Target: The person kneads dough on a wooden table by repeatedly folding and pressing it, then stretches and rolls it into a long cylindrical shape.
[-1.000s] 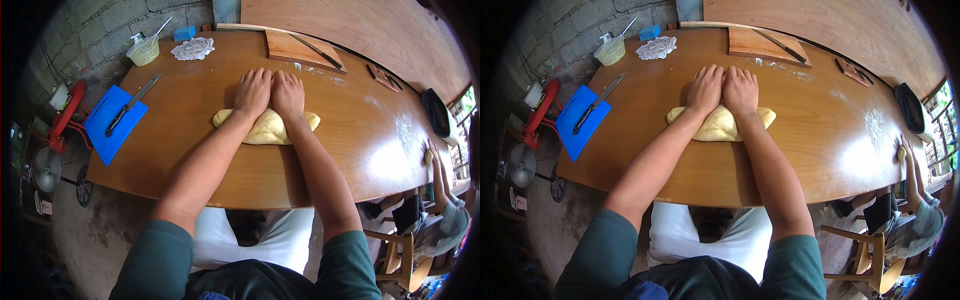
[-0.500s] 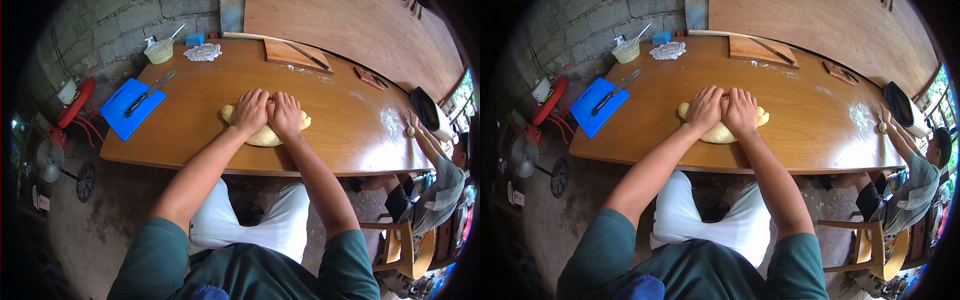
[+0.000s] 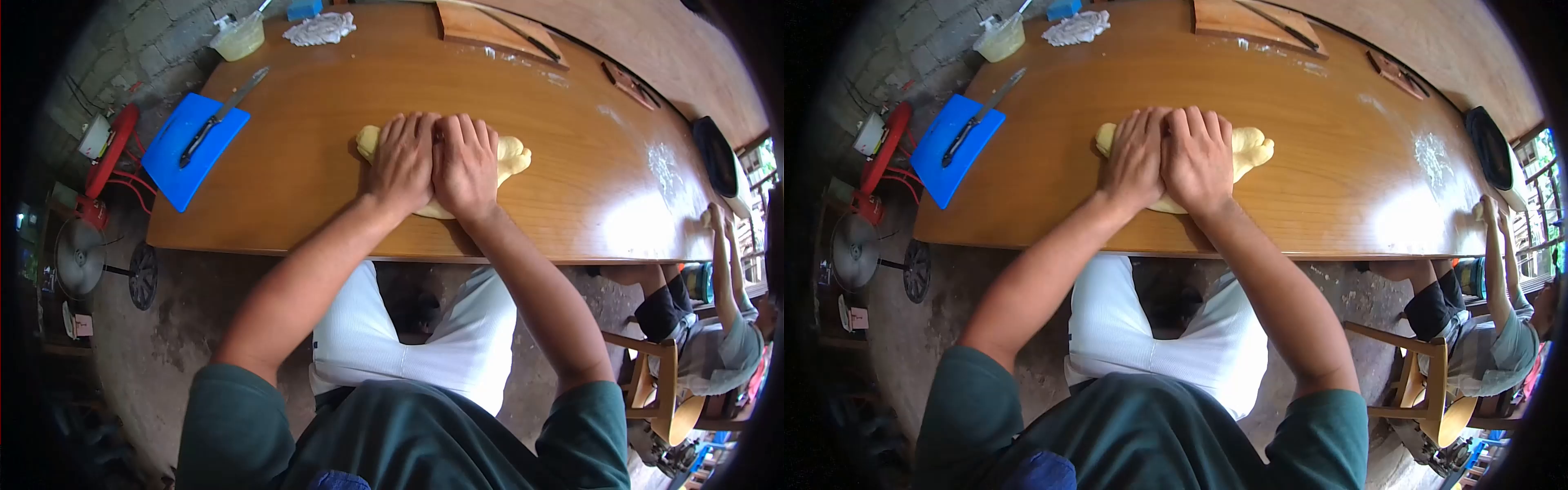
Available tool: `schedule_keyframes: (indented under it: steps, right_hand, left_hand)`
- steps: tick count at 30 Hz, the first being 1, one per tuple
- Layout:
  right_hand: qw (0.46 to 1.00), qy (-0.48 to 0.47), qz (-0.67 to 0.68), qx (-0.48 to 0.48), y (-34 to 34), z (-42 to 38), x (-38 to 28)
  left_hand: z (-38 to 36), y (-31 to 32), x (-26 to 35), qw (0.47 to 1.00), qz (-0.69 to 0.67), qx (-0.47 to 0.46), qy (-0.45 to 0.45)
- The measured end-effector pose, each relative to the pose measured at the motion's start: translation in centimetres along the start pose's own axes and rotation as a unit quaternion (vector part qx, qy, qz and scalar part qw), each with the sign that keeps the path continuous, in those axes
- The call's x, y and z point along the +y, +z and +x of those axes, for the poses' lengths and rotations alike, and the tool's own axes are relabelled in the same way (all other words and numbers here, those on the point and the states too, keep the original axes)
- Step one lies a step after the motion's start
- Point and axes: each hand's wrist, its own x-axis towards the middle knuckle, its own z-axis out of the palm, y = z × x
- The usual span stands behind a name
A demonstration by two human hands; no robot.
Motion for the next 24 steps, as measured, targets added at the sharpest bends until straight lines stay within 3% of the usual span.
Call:
schedule_keyframes:
  steps: [7, 13, 24]
  right_hand:
    - [0.999, -0.032, -0.019, -0.022, 2.3, 3.5, 2.7]
    - [0.999, -0.017, -0.038, -0.018, 5.5, 7.2, 5.7]
    - [0.99, 0.002, -0.114, -0.078, 11.7, 13.6, 12.2]
  left_hand:
    - [3.4, 1.8, -3.6, 1.0, 0.0, -0.007, 0.017]
    - [6.8, 4.4, -7.2, 0.997, 0.076, 0.017, 0.026]
    - [13.9, 9.8, -13.9, 0.983, 0.145, -0.097, -0.05]
